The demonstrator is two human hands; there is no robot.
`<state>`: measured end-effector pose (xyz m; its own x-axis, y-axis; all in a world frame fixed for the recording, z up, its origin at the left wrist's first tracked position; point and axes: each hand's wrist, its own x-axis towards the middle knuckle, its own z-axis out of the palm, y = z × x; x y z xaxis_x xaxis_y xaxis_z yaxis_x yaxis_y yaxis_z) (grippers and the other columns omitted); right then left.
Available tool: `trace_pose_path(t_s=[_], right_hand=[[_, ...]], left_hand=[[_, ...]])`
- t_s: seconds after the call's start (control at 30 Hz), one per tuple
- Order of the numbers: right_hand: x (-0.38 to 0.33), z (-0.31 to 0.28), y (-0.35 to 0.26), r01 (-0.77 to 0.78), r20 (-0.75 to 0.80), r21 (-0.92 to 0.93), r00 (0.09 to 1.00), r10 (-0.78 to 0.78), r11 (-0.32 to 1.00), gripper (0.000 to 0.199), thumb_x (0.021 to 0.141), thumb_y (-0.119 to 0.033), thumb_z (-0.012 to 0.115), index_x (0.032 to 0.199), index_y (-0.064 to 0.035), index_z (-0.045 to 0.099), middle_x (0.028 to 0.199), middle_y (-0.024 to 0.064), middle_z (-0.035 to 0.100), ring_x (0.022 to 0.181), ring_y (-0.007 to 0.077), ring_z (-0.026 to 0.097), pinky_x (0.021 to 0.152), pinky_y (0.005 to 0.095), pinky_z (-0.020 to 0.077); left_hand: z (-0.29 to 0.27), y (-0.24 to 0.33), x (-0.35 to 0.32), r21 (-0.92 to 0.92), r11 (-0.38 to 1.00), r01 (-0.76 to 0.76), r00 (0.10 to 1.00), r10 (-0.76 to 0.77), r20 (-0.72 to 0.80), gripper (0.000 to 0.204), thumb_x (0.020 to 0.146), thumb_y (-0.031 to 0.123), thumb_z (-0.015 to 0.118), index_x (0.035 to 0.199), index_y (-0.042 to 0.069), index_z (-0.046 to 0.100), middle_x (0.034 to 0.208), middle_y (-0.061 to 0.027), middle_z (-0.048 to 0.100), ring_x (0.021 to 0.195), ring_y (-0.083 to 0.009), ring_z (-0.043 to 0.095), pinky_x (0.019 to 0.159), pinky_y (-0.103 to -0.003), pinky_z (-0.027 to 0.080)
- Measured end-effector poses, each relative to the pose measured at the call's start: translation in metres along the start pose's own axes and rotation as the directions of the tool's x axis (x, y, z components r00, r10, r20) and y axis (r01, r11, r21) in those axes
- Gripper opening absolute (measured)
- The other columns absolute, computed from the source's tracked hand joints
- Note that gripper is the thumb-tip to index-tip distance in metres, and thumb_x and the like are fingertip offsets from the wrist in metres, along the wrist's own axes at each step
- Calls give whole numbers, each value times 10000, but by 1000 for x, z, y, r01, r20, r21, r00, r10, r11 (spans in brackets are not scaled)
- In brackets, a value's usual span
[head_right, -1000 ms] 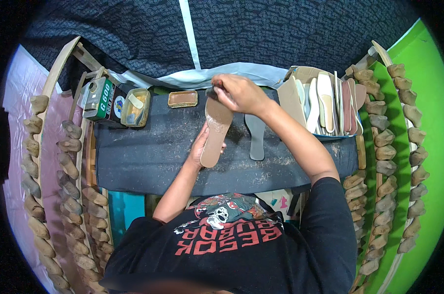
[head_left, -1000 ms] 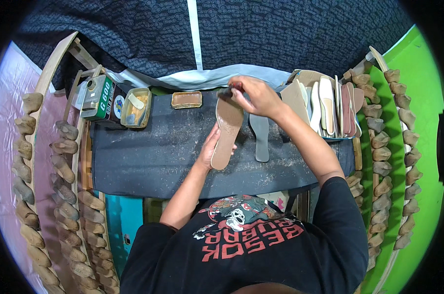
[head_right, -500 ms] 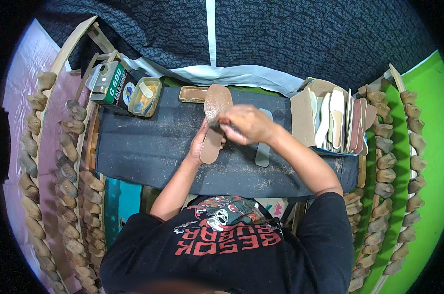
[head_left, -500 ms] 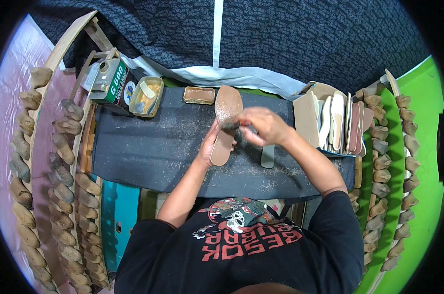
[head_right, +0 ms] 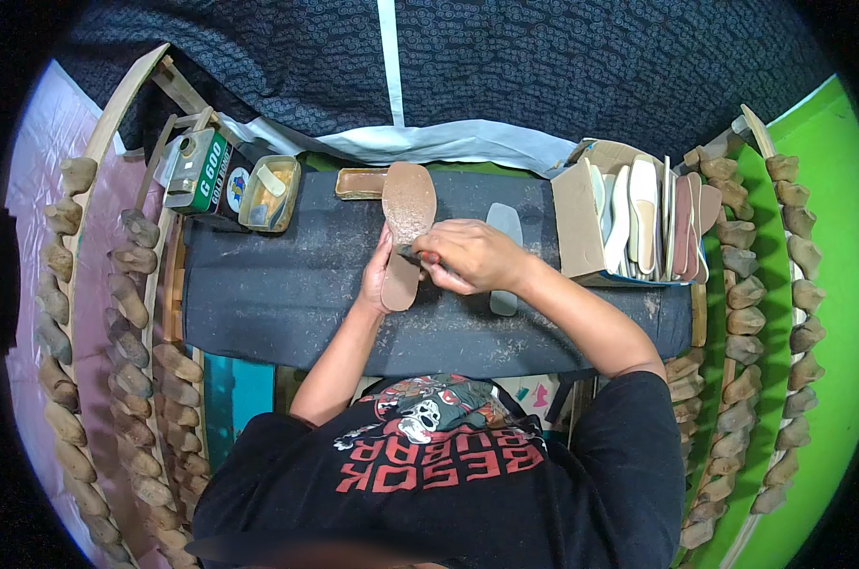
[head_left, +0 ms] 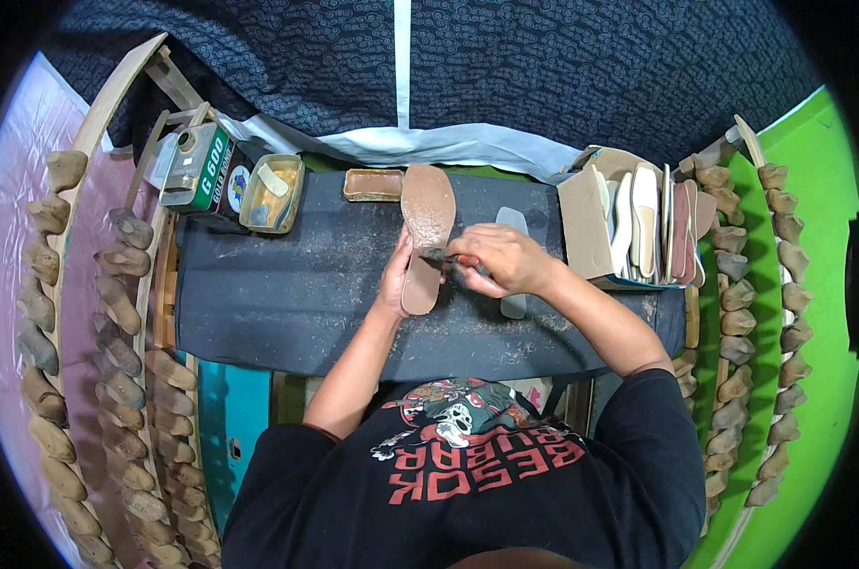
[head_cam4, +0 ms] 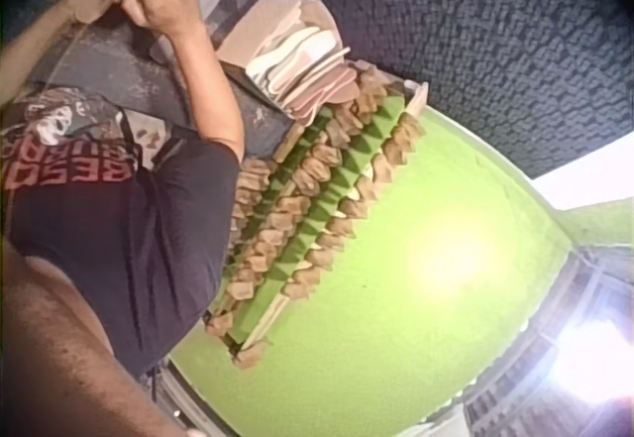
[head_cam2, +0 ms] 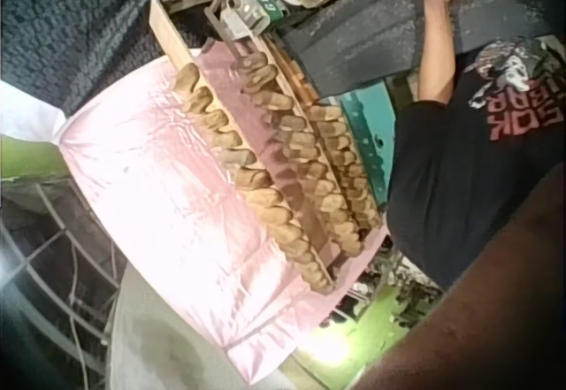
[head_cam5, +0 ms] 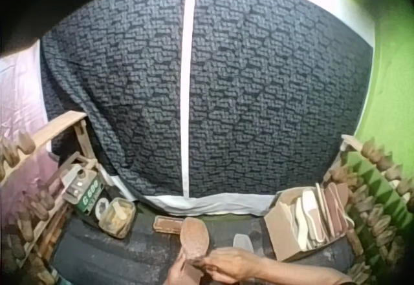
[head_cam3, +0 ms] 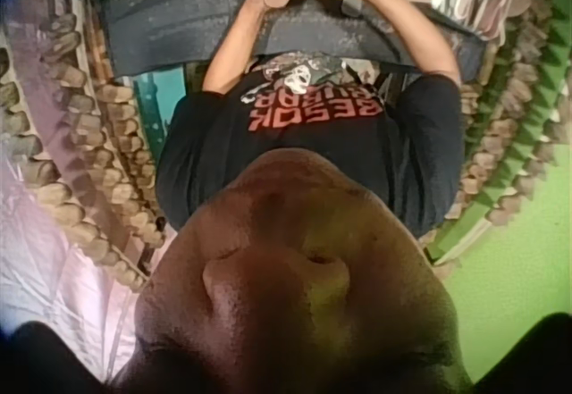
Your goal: The person applies glue onto shoe insoles using a brush, places the insoles into a basket on the floor, takes more insoles from a cardboard box, and brushes glue onto another insole.
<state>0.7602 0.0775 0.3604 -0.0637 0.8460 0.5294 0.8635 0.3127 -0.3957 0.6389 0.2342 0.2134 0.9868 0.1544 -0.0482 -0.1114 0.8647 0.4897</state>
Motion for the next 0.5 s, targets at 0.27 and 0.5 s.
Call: trace_pose_path(t_s=[0.27,0.5], right_hand=[[-5,-22,27,-185,-199,-184,969,148,965,230,818,-7,658,1044,6,614,836,131,662,706,286,676,658,380,550],[-11,8,-3,-33,-80,-12,996,32,999,207,809,-22,662,1005,13,603,776,123,612,671,314,625,604,413,505]], left_hand=[[-5,-9,2,44,998,40,998,-42,37,610,1095,349,408,1631,271,127,1338,-153,583,937,-297,715,715,-397,637],[-6,-6,-1,141,989,46,997,-36,-73,619,1093,362,419,1634,255,137,1363,-154,584,945,-279,710,742,-401,633]])
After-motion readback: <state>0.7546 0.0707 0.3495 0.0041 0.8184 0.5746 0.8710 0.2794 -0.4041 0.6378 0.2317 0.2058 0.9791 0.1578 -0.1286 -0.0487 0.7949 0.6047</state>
